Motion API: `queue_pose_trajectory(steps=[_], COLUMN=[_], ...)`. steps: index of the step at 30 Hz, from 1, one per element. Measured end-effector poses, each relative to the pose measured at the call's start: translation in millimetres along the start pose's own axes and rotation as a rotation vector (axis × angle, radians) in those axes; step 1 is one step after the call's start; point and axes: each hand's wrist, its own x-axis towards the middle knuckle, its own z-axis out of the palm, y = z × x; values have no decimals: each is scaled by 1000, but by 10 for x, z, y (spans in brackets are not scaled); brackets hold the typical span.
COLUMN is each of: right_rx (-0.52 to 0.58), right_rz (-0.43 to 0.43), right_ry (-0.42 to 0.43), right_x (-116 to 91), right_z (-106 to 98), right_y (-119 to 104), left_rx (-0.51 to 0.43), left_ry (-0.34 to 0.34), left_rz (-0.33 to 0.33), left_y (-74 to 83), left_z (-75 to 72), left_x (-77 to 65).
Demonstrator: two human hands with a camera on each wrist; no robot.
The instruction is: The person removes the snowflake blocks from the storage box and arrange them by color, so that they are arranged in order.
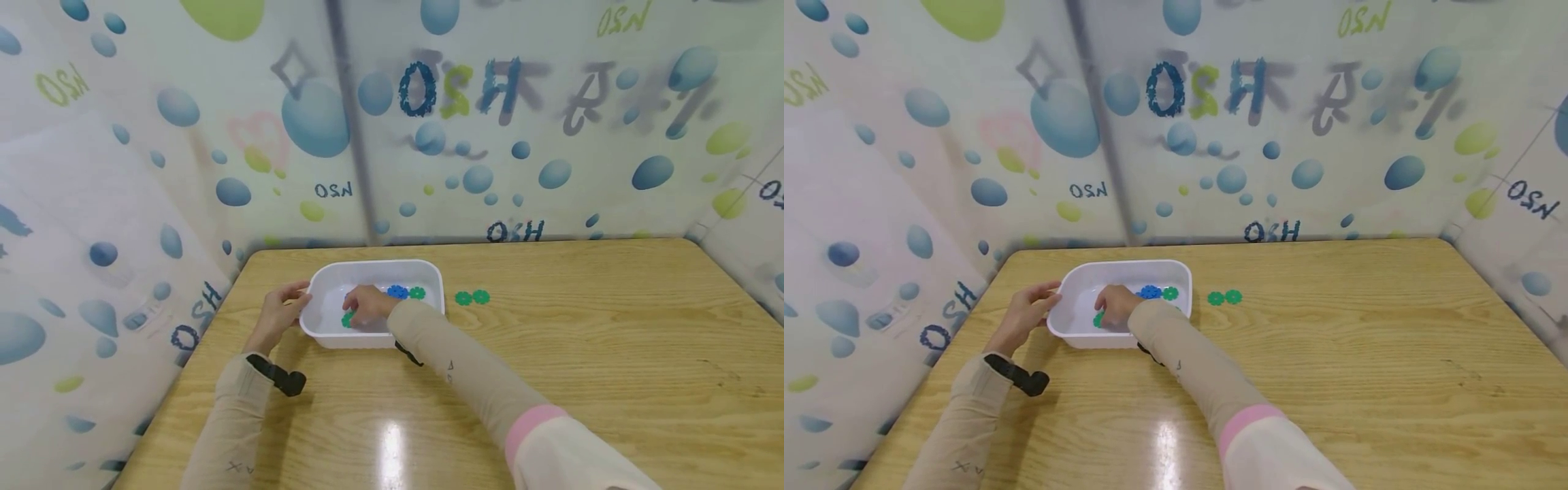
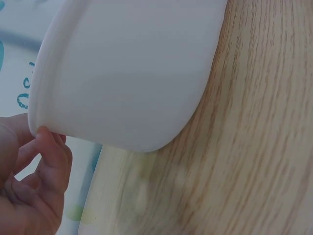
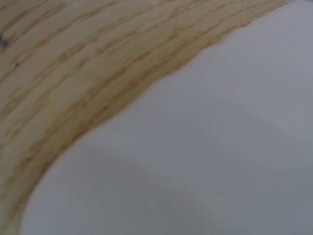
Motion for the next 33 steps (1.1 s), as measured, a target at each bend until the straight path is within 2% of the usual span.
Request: queue_pose_trajectory(steps=[10,21,33], right_rx=[-35,-85,-34], right_rz=[-40,-70,-63], right_ry=[-46,-39,-12], right_x=[-9,-21,-73], right_z=[32,27,24], right_y=[46,49,-30], left_rx=[4,20,33], left_ry=[-4,3,15], left_rz=[1,1,19], left_y=[-20,-11,-33], left_z=[10,23,7], left_x=[0,2,8])
